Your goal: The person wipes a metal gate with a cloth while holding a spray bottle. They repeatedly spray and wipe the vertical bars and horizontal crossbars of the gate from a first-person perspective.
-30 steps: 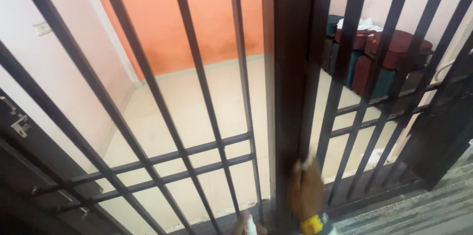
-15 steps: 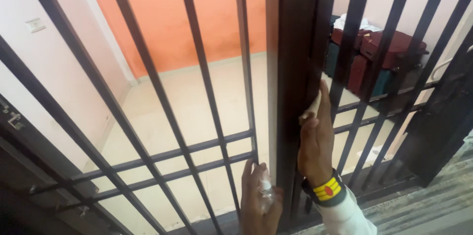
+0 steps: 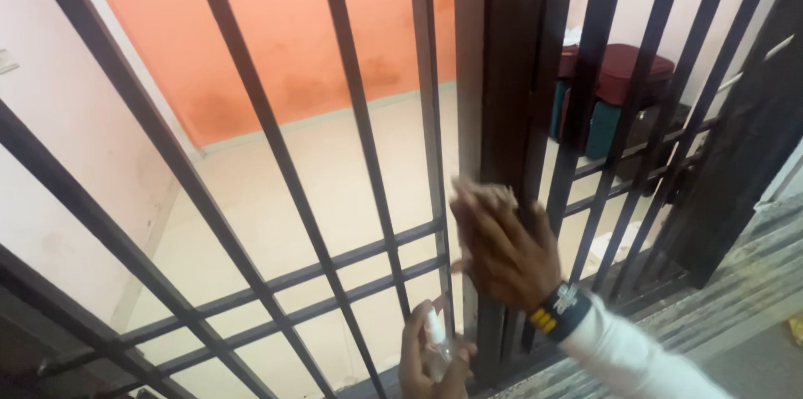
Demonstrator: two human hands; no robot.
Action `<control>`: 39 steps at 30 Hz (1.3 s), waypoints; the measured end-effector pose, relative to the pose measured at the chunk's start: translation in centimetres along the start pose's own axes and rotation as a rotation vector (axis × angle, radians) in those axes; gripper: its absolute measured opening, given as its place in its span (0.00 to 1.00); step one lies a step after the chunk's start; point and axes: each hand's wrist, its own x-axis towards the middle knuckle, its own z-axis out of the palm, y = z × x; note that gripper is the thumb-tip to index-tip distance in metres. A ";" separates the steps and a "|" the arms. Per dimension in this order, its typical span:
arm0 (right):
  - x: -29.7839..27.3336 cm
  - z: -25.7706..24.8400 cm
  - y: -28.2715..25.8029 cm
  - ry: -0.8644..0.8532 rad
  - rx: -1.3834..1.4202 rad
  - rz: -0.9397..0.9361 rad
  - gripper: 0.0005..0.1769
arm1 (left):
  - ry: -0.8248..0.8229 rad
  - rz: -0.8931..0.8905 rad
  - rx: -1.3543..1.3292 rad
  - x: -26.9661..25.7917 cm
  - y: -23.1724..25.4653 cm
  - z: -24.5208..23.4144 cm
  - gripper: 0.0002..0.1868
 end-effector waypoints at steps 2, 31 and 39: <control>3.7 -2.1 2.2 -0.025 -0.106 -0.086 0.53 | -0.052 0.086 0.035 0.3 -1.3 -0.4 0.44; -4.3 -0.4 -4.7 0.015 0.696 0.856 0.53 | -0.408 0.216 -0.240 1.6 -14.4 -5.5 0.35; -7.3 -1.6 -5.0 -0.152 1.150 1.158 0.42 | -0.344 0.388 -0.077 3.0 -16.5 -3.0 0.39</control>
